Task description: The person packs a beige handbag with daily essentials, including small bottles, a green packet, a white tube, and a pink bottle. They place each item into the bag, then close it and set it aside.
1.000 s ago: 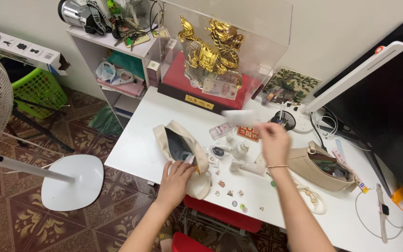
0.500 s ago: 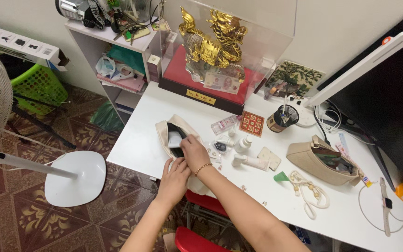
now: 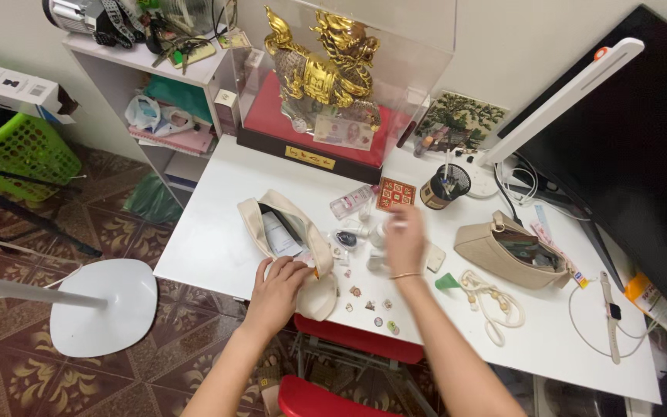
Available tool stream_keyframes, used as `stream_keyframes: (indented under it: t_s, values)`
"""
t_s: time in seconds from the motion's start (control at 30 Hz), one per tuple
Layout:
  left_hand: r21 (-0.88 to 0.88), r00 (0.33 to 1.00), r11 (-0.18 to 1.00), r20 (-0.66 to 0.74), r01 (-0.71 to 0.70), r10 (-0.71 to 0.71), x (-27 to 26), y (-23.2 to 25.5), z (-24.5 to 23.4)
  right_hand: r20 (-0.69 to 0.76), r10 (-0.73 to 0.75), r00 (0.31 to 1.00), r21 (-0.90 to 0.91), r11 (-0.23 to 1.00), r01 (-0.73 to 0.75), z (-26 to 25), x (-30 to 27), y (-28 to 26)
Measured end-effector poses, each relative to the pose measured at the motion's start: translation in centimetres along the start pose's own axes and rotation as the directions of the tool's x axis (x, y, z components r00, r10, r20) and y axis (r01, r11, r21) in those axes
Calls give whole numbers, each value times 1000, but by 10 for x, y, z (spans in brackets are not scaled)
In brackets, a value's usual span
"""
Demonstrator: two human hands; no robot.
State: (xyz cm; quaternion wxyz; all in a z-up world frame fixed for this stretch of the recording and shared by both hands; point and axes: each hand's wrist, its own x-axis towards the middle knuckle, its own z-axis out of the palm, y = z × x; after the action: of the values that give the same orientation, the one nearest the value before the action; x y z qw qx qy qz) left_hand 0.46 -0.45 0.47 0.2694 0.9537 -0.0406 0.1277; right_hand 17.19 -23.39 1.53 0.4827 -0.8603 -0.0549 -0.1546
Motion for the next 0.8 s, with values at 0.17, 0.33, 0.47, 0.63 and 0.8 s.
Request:
stream_keyframes:
  t_s: [0.17, 0.33, 0.47, 0.63, 0.8]
  values:
    - [-89, 998, 996, -53, 29, -34, 9, 16, -6, 249, 218, 944, -650, 760, -4, -49, 8, 92]
    - [-247, 999, 969, -50, 8, -21, 20, 42, -3, 363, 279, 889, -681, 730, 49, -44, -11, 134]
    - [-401, 995, 913, 93, 76, -41, 37, 61, 33, 362, 115, 925, -532, 840, 104, -44, -15, 122]
    - [-290, 952, 929, 265, 229, -152, 62, 76, 91, 535, 5, 845, -327, 923, 202, -35, -28, 87]
    - [-259, 932, 934, 328, 245, -153, 65, 87, 86, 405, 363, 839, -298, 920, -254, -35, -32, 50]
